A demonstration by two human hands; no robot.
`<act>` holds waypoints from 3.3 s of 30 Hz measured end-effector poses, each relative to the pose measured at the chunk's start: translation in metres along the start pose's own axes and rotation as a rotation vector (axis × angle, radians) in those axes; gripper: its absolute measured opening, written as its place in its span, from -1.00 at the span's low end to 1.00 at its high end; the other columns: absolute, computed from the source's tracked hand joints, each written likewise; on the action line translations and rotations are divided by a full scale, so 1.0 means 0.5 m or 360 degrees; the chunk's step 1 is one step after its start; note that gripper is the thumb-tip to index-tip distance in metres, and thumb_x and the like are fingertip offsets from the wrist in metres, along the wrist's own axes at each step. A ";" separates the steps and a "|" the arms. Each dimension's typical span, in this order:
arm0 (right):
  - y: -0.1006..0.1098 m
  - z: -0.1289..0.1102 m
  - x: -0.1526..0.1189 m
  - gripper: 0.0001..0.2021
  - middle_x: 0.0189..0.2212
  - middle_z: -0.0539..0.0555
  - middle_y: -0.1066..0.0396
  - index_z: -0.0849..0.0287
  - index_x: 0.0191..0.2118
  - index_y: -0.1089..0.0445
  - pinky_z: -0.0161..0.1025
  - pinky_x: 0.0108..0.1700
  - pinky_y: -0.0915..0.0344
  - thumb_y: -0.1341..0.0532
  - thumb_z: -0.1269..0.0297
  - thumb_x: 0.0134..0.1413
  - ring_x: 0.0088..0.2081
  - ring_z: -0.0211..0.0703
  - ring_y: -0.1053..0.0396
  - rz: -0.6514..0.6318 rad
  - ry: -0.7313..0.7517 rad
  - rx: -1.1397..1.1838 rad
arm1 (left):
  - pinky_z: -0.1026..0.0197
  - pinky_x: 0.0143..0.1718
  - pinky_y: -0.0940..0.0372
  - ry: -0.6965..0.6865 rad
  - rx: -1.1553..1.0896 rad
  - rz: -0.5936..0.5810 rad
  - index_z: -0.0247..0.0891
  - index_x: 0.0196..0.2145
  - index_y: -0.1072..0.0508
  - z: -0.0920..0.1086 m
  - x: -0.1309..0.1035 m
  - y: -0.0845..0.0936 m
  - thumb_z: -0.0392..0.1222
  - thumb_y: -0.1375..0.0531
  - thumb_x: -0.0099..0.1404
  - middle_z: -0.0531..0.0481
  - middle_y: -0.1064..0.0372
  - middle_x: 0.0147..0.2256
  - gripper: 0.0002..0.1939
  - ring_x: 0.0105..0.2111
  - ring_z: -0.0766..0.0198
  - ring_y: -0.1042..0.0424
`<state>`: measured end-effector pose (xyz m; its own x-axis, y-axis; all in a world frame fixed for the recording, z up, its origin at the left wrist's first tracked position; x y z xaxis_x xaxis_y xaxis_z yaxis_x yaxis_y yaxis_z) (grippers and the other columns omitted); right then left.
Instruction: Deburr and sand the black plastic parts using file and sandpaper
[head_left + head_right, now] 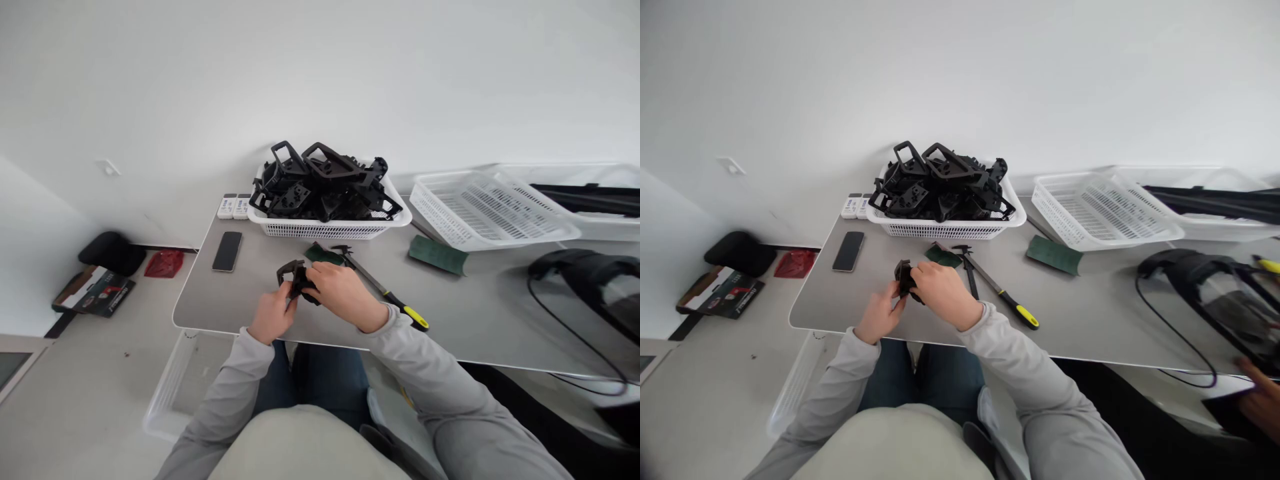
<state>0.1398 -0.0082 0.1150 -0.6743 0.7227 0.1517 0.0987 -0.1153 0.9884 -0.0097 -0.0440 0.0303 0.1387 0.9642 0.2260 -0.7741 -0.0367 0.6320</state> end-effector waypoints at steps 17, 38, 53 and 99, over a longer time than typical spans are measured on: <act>-0.013 0.013 -0.012 -0.84 -0.45 0.06 -0.38 0.19 -0.41 -0.33 -0.25 -0.44 -0.05 -0.25 0.23 0.08 -0.39 -0.15 -0.34 0.0036 -0.0089 0.0173 | 0.17 -0.25 -0.33 0.0124 -0.0489 0.0150 -0.21 -0.19 -0.35 0.008 -0.001 0.003 -0.21 -0.17 0.19 -0.11 -0.50 -0.32 -0.80 -0.27 0.14 -0.50; -0.150 0.061 -0.078 -0.80 -0.31 0.09 -0.38 0.13 -0.25 -0.30 -0.15 -0.22 -0.31 -0.12 0.14 0.06 -0.27 -0.12 -0.35 0.1089 -0.1097 0.1717 | 0.17 -0.13 -0.32 0.0777 -0.2184 0.0783 -0.21 -0.22 -0.37 -0.033 0.015 -0.019 -0.14 -0.32 0.04 0.00 -0.51 -0.28 -0.66 -0.30 0.30 -0.50; -0.164 0.037 -0.079 -0.78 -0.24 0.16 -0.37 0.13 -0.30 -0.37 0.03 -0.06 -0.31 -0.07 0.51 -0.05 -0.15 -0.01 -0.36 0.1042 -0.0773 0.1103 | 0.17 -0.09 -0.30 0.0797 -0.2179 0.1026 -0.21 -0.26 -0.41 -0.079 0.012 -0.003 -0.19 -0.28 0.09 0.01 -0.51 -0.30 -0.77 -0.27 0.33 -0.50; -0.294 -0.069 -0.066 -0.68 -0.23 0.11 -0.33 0.14 -0.10 -0.23 -0.17 -0.17 -0.34 -0.18 0.29 -0.04 -0.23 -0.15 -0.35 0.1267 -0.1095 0.1921 | 0.26 -0.48 -0.25 0.1597 -0.2510 0.0686 -0.29 -0.55 -0.30 -0.103 0.056 -0.127 -0.17 -0.08 0.30 0.04 -0.27 -0.65 -0.72 -0.59 0.32 -0.37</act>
<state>0.1223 -0.0389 -0.0356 0.2387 0.9382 0.2508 0.9662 -0.2552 0.0352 0.0117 -0.0014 -0.0417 -0.0953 0.7530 -0.6510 -0.5096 -0.5987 -0.6179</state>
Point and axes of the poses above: each hand's wrist, its own x-axis towards the middle knuckle, its own y-axis out of the back of the hand, z = x × y, the point moved 2 cm from there along x, towards the middle knuckle
